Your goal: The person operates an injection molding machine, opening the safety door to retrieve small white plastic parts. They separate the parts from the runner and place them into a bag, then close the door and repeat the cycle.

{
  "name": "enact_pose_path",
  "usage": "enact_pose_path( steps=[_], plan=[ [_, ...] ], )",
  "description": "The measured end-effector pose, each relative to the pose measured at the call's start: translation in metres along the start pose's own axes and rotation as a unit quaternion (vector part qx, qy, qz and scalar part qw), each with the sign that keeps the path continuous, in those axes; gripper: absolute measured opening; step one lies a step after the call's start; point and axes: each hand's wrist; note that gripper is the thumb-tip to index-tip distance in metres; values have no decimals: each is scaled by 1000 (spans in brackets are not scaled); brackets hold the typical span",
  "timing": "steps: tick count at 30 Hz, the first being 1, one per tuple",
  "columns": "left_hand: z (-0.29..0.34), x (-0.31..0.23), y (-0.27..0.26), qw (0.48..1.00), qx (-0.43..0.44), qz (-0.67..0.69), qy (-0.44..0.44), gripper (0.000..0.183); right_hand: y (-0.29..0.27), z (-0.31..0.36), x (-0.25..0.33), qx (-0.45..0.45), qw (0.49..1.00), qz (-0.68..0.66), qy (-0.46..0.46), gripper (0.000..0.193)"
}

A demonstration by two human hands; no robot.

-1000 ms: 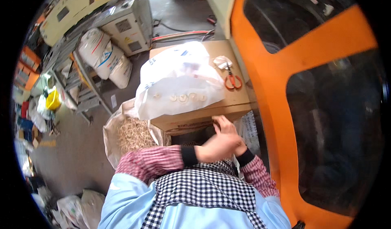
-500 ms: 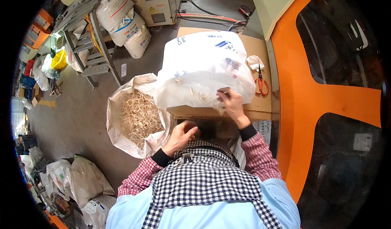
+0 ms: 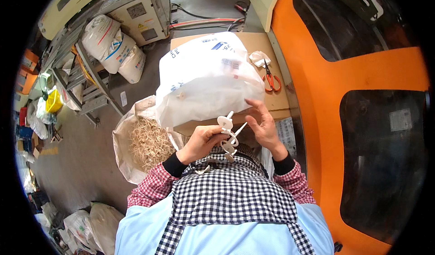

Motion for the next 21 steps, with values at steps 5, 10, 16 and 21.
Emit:
enact_pose_path(
  steps=[5, 10, 16, 21],
  plan=[
    [-10, -7, 7, 990, 15, -96, 102, 19, -18, -9, 53, 155, 976, -34, -150, 54],
    [-15, 0, 10, 977, -42, -143, 154, 23, -13, -2, 58, 98, 979, 16, -179, 35],
    [-18, -21, 17, 998, -45, -37, -12, 21, -13, -7, 38, 51, 975, 67, -206, 34],
    [-23, 14, 6, 998, 43, -28, -30, 20, -11, -22, 25, 67, 993, -7, -100, 28]
  ],
)
Point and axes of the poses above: each hand's wrist, its own z-axis away from the middle knuckle, its own y-axis out of the palm, x = y × z, and after that the axes turned 6 degrees about z, right-handed
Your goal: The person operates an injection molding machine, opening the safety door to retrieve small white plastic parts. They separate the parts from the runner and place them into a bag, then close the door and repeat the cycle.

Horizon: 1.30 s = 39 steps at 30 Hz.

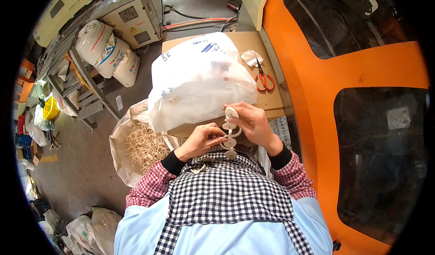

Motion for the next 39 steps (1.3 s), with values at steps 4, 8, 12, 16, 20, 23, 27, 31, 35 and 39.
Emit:
enact_pose_path(
  steps=[4, 8, 12, 16, 20, 23, 27, 31, 35, 39],
  plan=[
    [-2, -18, -1, 983, -23, 142, -118, 18, -1, -7, -26, 11, 998, -15, 53, 35],
    [6, -21, -3, 933, -115, 305, -151, 20, -11, 9, -9, -56, 979, 196, -31, 45],
    [13, -19, 1, 882, -177, 410, -153, 22, -3, 48, 6, 9, 944, 281, -172, 46],
    [14, -24, 10, 858, -188, 445, -175, 20, 4, 62, -7, -39, 948, 257, -183, 39],
    [13, -25, 19, 860, -205, 437, -167, 19, 14, 56, 7, -106, 966, -109, 210, 24],
    [12, -28, 19, 855, -202, 451, -158, 19, 12, 57, -5, -63, 941, -245, 223, 22],
    [12, -23, 21, 849, -220, 455, -156, 19, 8, 61, -3, -29, 957, -232, 169, 33],
    [11, -24, 20, 844, -226, 461, -156, 18, 8, 61, -3, -30, 993, -69, 93, 42],
    [10, -24, 19, 846, -223, 458, -158, 18, 13, 63, -17, -66, 986, 148, -34, 22],
    [12, -25, 26, 916, -250, 302, -82, 20, 18, 55, -24, -70, 992, -33, 103, 15]
  ],
)
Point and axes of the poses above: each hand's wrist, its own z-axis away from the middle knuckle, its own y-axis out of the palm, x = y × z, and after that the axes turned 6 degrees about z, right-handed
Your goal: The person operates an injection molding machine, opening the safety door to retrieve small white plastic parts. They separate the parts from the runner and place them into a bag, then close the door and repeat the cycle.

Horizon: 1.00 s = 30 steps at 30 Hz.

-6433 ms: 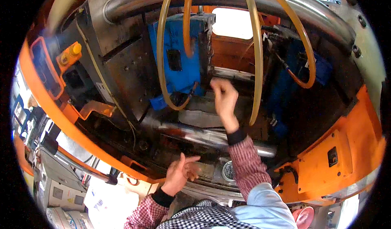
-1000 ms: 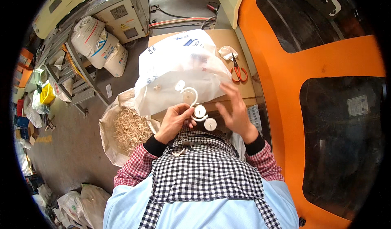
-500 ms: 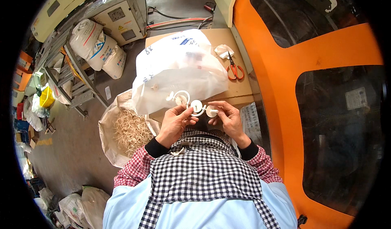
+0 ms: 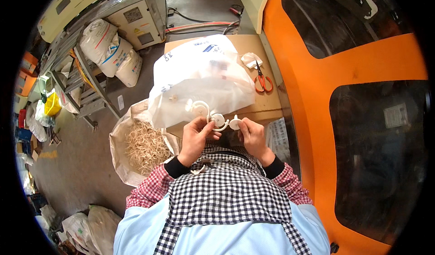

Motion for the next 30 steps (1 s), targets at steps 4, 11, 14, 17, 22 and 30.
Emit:
enact_pose_path(
  steps=[4, 11, 14, 17, 22, 30],
  plan=[
    [-1, -6, -18, 751, 41, -426, 503, 15, 21, -25, -41, 53, 893, -318, 315, 35],
    [-8, 5, -35, 980, -118, -60, 148, 10, 66, -114, -105, 24, 914, -192, 357, 42],
    [-2, 3, -48, 987, -107, -6, 117, 13, 69, -92, -65, 142, 983, -90, 71, 32],
    [6, 5, -46, 989, -103, -33, 106, 13, 59, -65, 3, 230, 956, -182, 11, 29],
    [10, 10, -42, 982, -101, -92, 127, 13, 51, -58, 18, 265, 963, -29, -38, 32],
    [17, -8, -41, 1000, 16, -13, -4, 18, 29, -57, 41, 274, 943, 28, -188, 21]
  ],
)
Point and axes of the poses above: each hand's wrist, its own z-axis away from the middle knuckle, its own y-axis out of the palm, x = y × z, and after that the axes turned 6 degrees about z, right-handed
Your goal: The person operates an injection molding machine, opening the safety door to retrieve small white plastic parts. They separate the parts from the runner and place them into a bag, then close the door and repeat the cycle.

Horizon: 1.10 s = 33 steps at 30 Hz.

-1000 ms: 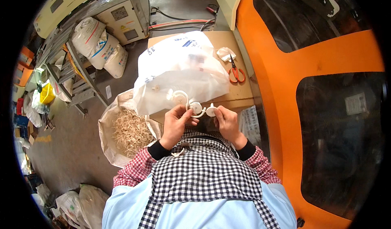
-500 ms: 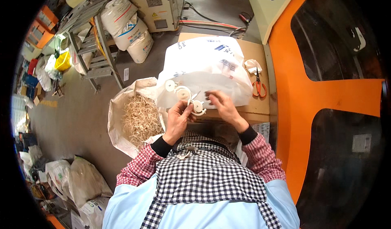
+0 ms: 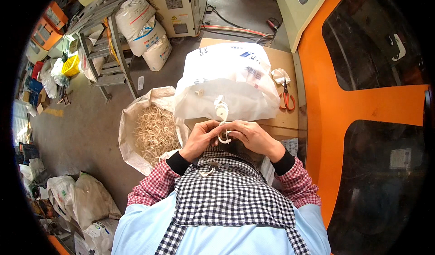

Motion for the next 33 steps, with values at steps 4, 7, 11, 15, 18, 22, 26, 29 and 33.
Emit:
enact_pose_path(
  steps=[4, 7, 11, 15, 18, 22, 26, 29, 33],
  plan=[
    [-1, 11, -4, 986, -89, -102, 93, 15, 5, 7, -16, -42, 985, 154, -66, 14],
    [5, 6, 5, 882, -146, -321, 311, 12, 16, 13, -8, 20, 955, -185, 232, 16],
    [-2, 25, 2, 971, -140, -103, 162, 13, 35, 23, -36, 17, 758, -579, 300, 16],
    [-7, 28, -10, 988, -128, 62, 64, 14, 35, 17, -14, 11, 881, -403, 248, 21],
    [-3, 27, -5, 970, -169, -88, 151, 12, 37, 13, -28, -9, 903, -310, 297, 29],
    [-5, 15, -6, 817, -201, -403, 361, 14, 48, -10, -92, -129, 852, -301, 409, 40],
    [-8, 6, -17, 891, -165, -335, 258, 13, 26, -47, -125, -89, 926, 69, 359, 40],
    [-3, 0, -32, 912, -83, -329, 231, 14, 5, -68, -64, -141, 962, 192, 135, 27],
    [2, -15, -34, 906, 12, -366, 213, 17, -12, -72, -22, -18, 998, -11, -60, 18]
  ],
)
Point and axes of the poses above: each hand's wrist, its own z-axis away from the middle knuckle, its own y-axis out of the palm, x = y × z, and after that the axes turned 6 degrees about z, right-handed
